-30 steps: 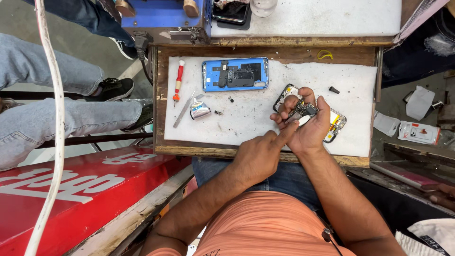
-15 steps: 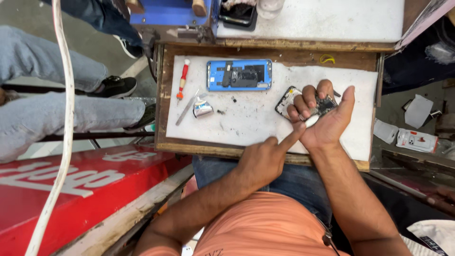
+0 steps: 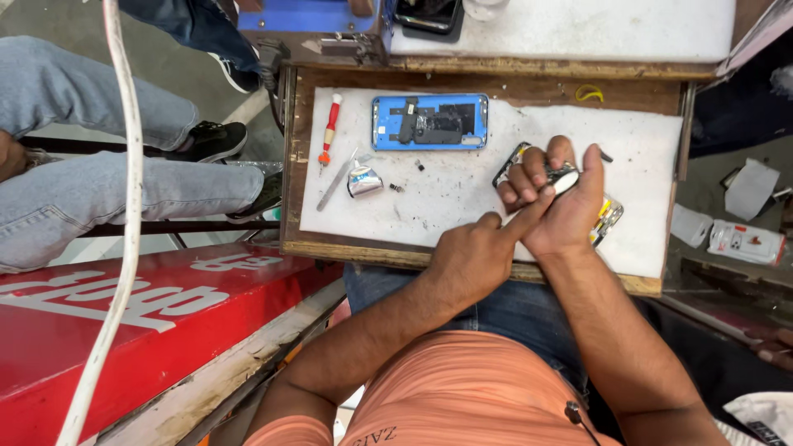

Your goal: The person reassembles a disassembled smartphone on a workbench. They place a battery into the chassis, then install the motherboard and other internal components, using a small plastic tool to adjust parts.

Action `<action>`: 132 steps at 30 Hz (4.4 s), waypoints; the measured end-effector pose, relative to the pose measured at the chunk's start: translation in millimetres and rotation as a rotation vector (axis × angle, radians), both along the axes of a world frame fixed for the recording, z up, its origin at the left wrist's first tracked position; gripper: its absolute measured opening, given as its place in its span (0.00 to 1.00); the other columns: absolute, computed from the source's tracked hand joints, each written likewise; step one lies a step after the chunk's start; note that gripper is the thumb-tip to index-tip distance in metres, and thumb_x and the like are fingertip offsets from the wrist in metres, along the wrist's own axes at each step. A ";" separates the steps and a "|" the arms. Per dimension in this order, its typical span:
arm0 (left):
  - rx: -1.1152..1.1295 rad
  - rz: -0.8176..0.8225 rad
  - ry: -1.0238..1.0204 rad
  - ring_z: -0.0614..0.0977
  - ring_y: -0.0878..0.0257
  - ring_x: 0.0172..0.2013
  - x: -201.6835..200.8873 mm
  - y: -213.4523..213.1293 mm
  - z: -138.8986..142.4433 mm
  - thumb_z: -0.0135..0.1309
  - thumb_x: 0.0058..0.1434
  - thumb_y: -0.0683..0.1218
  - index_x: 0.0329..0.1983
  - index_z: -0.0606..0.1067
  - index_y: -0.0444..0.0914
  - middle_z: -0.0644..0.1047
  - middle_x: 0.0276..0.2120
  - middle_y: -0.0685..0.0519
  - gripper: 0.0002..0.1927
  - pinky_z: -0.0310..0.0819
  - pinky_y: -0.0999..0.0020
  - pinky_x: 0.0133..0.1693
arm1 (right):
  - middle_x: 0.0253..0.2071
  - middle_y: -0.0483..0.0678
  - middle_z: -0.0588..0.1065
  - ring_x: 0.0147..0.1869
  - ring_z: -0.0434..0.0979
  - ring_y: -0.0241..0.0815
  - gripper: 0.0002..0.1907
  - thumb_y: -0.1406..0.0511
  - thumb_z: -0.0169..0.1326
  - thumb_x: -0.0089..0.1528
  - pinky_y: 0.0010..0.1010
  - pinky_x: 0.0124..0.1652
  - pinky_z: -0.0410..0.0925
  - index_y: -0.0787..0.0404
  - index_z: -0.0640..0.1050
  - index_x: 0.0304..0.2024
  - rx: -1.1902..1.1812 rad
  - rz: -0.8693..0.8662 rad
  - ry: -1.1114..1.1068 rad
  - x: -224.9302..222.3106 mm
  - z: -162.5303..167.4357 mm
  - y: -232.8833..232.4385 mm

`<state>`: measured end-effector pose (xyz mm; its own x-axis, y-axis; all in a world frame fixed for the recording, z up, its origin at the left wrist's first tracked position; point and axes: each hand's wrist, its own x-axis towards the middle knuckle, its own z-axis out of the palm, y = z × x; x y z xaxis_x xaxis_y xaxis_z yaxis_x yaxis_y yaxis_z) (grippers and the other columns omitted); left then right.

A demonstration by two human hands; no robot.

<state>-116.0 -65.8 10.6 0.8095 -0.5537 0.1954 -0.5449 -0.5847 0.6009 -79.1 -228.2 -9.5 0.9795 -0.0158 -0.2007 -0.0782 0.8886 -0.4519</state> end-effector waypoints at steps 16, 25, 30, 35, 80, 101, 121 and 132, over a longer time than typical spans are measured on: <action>-0.038 -0.055 0.020 0.77 0.53 0.21 -4.1 16.5 -5.0 0.52 0.61 0.36 0.74 0.65 0.53 0.71 0.29 0.48 0.38 0.78 0.59 0.25 | 0.27 0.43 0.63 0.30 0.62 0.39 0.23 0.47 0.32 0.77 0.36 0.36 0.62 0.53 0.65 0.36 0.044 -0.068 -0.040 3.9 6.3 -10.7; -0.046 -0.030 -0.003 0.78 0.52 0.22 0.8 7.6 -0.6 0.52 0.63 0.37 0.74 0.64 0.53 0.71 0.29 0.47 0.36 0.76 0.58 0.24 | 0.26 0.42 0.62 0.29 0.62 0.38 0.22 0.48 0.34 0.76 0.36 0.36 0.62 0.53 0.66 0.36 0.047 -0.027 -0.023 4.0 14.9 -3.1; -0.073 -0.024 -0.026 0.77 0.50 0.21 -2.0 4.8 -3.0 0.52 0.65 0.38 0.75 0.65 0.53 0.70 0.27 0.46 0.35 0.75 0.55 0.26 | 0.27 0.43 0.62 0.30 0.62 0.38 0.23 0.48 0.34 0.76 0.35 0.34 0.61 0.53 0.65 0.34 0.038 -0.043 -0.070 3.9 18.1 -6.3; -0.052 0.002 -0.009 0.78 0.50 0.22 -3.2 5.1 -0.6 0.51 0.66 0.38 0.75 0.64 0.53 0.72 0.29 0.46 0.34 0.75 0.55 0.25 | 0.27 0.44 0.62 0.29 0.61 0.38 0.24 0.45 0.33 0.76 0.37 0.37 0.61 0.53 0.64 0.36 0.062 0.012 -0.051 1.4 11.3 0.4; -0.012 0.079 -0.047 0.75 0.54 0.20 -6.6 5.9 -18.4 0.55 0.63 0.38 0.75 0.65 0.46 0.70 0.27 0.49 0.35 0.73 0.58 0.21 | 0.43 0.56 0.78 0.41 0.81 0.56 0.50 0.29 0.26 0.65 0.49 0.56 0.73 0.63 0.74 0.58 -0.026 -0.004 0.053 -6.1 -28.5 4.1; 0.071 0.102 0.040 0.76 0.54 0.18 -8.3 3.0 -13.6 0.51 0.65 0.40 0.75 0.64 0.50 0.71 0.24 0.50 0.34 0.74 0.56 0.20 | 0.47 0.57 0.79 0.41 0.78 0.49 0.46 0.31 0.30 0.70 0.45 0.58 0.71 0.62 0.76 0.52 0.144 -0.078 0.041 -8.6 -40.0 2.5; -0.028 -0.027 0.067 0.76 0.56 0.19 -4.0 13.6 -13.2 0.52 0.66 0.38 0.77 0.59 0.55 0.70 0.26 0.51 0.38 0.76 0.60 0.23 | 0.58 0.52 0.74 0.51 0.81 0.49 0.15 0.55 0.42 0.69 0.56 0.66 0.70 0.50 0.73 0.54 0.025 -0.124 0.114 8.3 6.0 -2.9; 0.033 0.077 -0.074 0.78 0.53 0.22 8.1 1.7 -13.3 0.55 0.61 0.40 0.75 0.62 0.57 0.73 0.30 0.49 0.39 0.74 0.58 0.22 | 0.44 0.47 0.77 0.30 0.66 0.37 0.18 0.59 0.47 0.66 0.40 0.41 0.68 0.49 0.74 0.58 0.049 0.082 0.029 26.8 -10.7 -6.7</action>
<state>-107.8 -64.1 -2.7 0.8338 -0.4979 0.2384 -0.5399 -0.6455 0.5403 -52.3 -234.9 -20.2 0.9708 0.0747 -0.2280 -0.1642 0.8997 -0.4044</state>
